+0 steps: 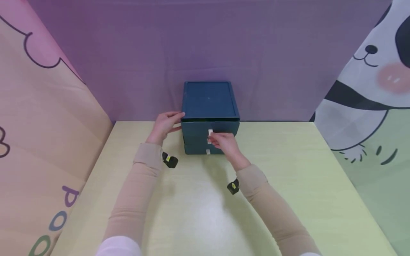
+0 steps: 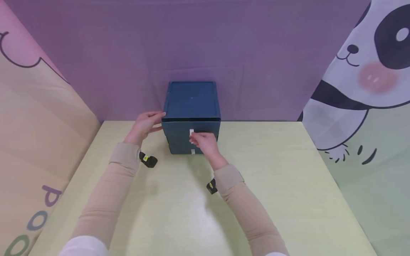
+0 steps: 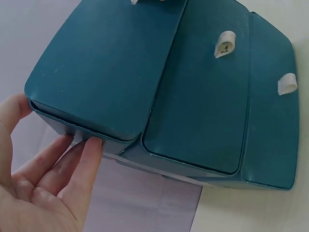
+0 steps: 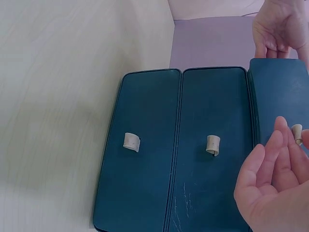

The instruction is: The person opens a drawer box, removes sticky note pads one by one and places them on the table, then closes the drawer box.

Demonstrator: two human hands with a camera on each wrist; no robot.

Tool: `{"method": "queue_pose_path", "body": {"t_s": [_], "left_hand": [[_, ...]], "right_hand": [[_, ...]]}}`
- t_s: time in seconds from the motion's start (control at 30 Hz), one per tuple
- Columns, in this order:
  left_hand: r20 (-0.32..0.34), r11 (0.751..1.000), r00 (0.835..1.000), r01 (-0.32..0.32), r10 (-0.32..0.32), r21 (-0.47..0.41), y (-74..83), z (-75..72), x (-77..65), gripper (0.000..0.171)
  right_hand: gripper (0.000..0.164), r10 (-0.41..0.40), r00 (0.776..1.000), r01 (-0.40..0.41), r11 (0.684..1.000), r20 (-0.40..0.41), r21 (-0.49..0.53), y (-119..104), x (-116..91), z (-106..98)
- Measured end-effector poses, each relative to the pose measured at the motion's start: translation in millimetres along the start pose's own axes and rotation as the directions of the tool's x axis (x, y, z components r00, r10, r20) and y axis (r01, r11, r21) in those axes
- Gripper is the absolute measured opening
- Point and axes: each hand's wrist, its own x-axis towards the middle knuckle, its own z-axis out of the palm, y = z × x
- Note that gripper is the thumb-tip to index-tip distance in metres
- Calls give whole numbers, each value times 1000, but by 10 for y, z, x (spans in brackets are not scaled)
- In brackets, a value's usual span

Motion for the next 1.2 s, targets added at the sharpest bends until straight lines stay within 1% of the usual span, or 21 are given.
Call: {"method": "queue_pose_path", "body": {"t_s": [0.17, 0.37, 0.7, 0.8, 0.93, 1.2], "left_hand": [[7, 1000, 1000, -6, 6, 28, 0, -6, -13, 48], [6, 1000, 1000, -8, 8, 23, -9, -18, -22, 49], [21, 1000, 1000, -6, 5, 23, 7, -11, -37, 50], [24, 1000, 1000, -4, 4, 22, 10, -12, -41, 50], [25, 1000, 1000, -2, 1, 22, 14, -16, -47, 50], [17, 1000, 1000, -2, 1, 16, 12, -15, -43, 48]], "right_hand": [[33, -21, 1000, 21, 1000, 4, 0, 7, -25, 2], [30, -67, 998, 66, 998, 18, 14, 16, -60, 4], [29, -100, 995, 102, 990, 24, -96, 24, -136, -47], [29, -95, 995, 98, 987, 30, -128, 23, -152, -59], [30, -93, 995, 96, 986, 33, -139, 31, -163, -58], [29, -114, 993, 117, 985, 28, -126, 47, -165, -49]]}}
